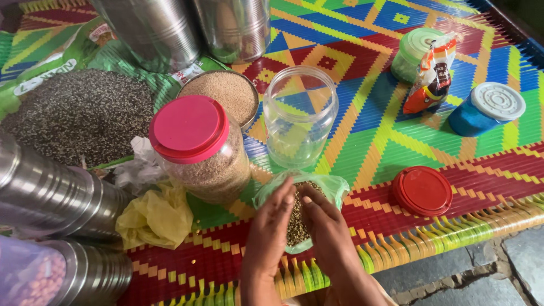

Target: The person opens a plastic jar and transfers grains from a tied plastic bag into the jar by hand. They repeatedly scoop grains from the bag and pour them into the jar, then place the remaining grains back into the bag.

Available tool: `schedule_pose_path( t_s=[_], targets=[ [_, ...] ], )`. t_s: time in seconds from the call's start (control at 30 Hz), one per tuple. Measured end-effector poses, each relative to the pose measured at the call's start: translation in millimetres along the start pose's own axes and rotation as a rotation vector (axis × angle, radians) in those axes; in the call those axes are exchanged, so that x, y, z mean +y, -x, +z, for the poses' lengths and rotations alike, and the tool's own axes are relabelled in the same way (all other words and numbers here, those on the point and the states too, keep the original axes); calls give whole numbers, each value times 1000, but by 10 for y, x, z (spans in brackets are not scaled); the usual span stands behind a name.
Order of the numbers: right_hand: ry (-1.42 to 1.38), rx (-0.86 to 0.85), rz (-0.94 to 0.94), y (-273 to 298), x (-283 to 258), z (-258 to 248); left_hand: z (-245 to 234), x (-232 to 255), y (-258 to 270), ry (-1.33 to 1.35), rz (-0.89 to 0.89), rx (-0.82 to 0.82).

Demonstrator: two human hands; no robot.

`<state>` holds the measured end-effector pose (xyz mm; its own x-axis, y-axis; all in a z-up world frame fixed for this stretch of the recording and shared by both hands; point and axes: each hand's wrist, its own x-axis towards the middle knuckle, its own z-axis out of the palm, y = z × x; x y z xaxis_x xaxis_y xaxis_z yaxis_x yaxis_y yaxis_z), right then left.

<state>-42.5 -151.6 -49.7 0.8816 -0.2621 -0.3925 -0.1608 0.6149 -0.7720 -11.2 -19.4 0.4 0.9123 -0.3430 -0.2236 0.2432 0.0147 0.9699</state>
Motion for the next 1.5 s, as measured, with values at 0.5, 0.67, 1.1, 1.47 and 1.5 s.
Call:
schedule_pose_path(
  t_s=[0.5,0.67,1.1,1.47,1.5],
  targets=[
    [172,245,-190,29,264,122,277,-900,-482,-265,-116,267],
    [95,291,-102,-1,243,124,338,-954,-517,-98,-99,353],
    [-96,276,-20,-71,65,152,496,-741,-377,246,-156,217],
    [-114,214,135,-317,164,-167,524,-586,-193,-38,-86,-43],
    [-131,176,130,-393,213,-254,533,-545,-159,-78,-64,-68]
  ],
)
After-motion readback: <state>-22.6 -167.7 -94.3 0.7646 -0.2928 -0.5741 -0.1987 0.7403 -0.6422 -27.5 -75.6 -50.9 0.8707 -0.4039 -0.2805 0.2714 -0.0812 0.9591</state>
